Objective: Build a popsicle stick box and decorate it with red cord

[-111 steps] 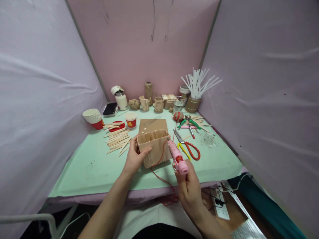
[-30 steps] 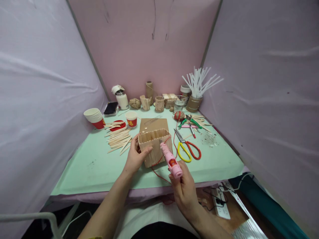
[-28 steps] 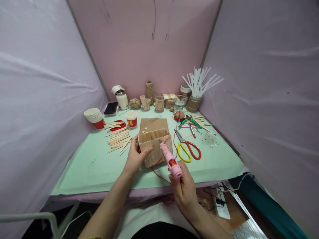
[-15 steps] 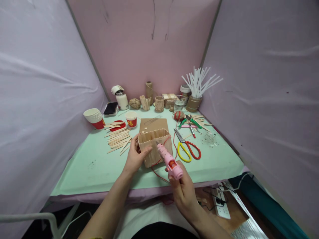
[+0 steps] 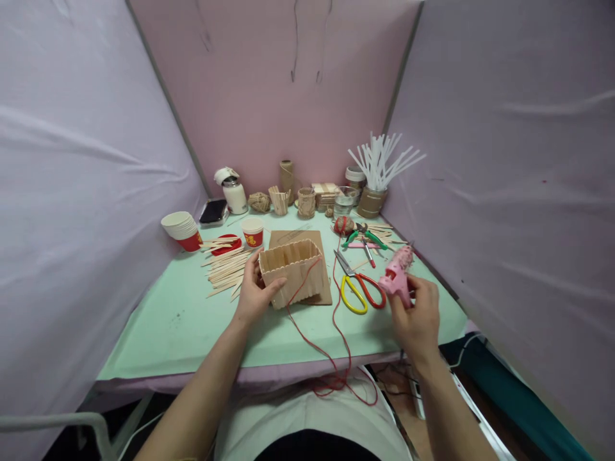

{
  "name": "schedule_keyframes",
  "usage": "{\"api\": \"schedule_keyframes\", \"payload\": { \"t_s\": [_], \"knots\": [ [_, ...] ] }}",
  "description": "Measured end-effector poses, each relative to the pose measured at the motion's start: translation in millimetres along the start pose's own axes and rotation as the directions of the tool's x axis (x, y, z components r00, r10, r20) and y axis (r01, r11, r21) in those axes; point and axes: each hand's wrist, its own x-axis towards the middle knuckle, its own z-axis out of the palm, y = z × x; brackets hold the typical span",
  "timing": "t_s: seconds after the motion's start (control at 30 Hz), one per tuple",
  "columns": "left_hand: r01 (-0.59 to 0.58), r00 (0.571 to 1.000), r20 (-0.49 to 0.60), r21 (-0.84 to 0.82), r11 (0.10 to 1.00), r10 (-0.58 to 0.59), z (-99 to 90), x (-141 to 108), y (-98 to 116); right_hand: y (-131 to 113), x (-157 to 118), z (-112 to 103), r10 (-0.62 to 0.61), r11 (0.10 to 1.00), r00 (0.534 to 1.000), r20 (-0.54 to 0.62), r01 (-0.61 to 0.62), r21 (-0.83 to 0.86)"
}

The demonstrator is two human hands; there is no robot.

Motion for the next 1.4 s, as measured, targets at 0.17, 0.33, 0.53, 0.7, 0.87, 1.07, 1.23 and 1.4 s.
{"api": "schedule_keyframes", "payload": {
  "t_s": [0.17, 0.33, 0.53, 0.7, 0.87, 1.07, 1.23, 1.4],
  "knots": [
    [-0.071, 0.994, 0.09, 0.016, 0.997, 0.069, -4.5, 14.2, -8.5, 46.8, 10.2, -3.7, 0.245, 0.842, 0.948, 0.204, -0.103, -0.53],
    [-0.068, 0.989, 0.131, 0.05, 0.996, 0.061, -13.0, 14.8, -15.6, 42.2, 5.2, -6.2, 0.376, 0.707, 0.885, 0.275, -0.083, -0.702],
    [-0.165, 0.981, -0.065, 0.197, 0.967, 0.18, -18.8, -6.9, -11.1, 26.0, 3.9, -10.3, 0.191, 0.815, 0.963, 0.191, -0.047, -0.577],
    [-0.224, 0.878, -0.318, 0.386, 0.895, 0.357, -2.2, -46.0, -2.2, -39.2, -20.4, 14.5, -0.132, 0.99, 0.86, 0.493, 0.136, 0.027],
    [-0.161, 0.953, -0.167, 0.431, 0.888, 0.254, 8.5, -57.2, -2.6, -96.2, -51.2, 49.7, -0.172, 0.971, 0.687, 0.706, 0.24, 0.002],
    [-0.135, 0.964, -0.142, 0.463, 0.876, 0.224, 15.0, -65.6, 0.9, -97.8, -59.7, 50.8, -0.179, 0.972, 0.668, 0.723, 0.234, 0.023],
    [0.0, 1.0, -0.021, 0.431, 0.902, 0.01, 26.2, -63.7, 16.5, -107.6, -60.3, 32.6, -0.282, 0.957, 0.663, 0.694, 0.141, 0.254],
    [0.272, 0.957, 0.071, 0.128, 0.954, -0.283, 30.2, -48.4, 22.9, -113.6, -60.4, 29.5, -0.325, 0.933, 0.674, 0.663, 0.114, 0.341]
  ]
}}
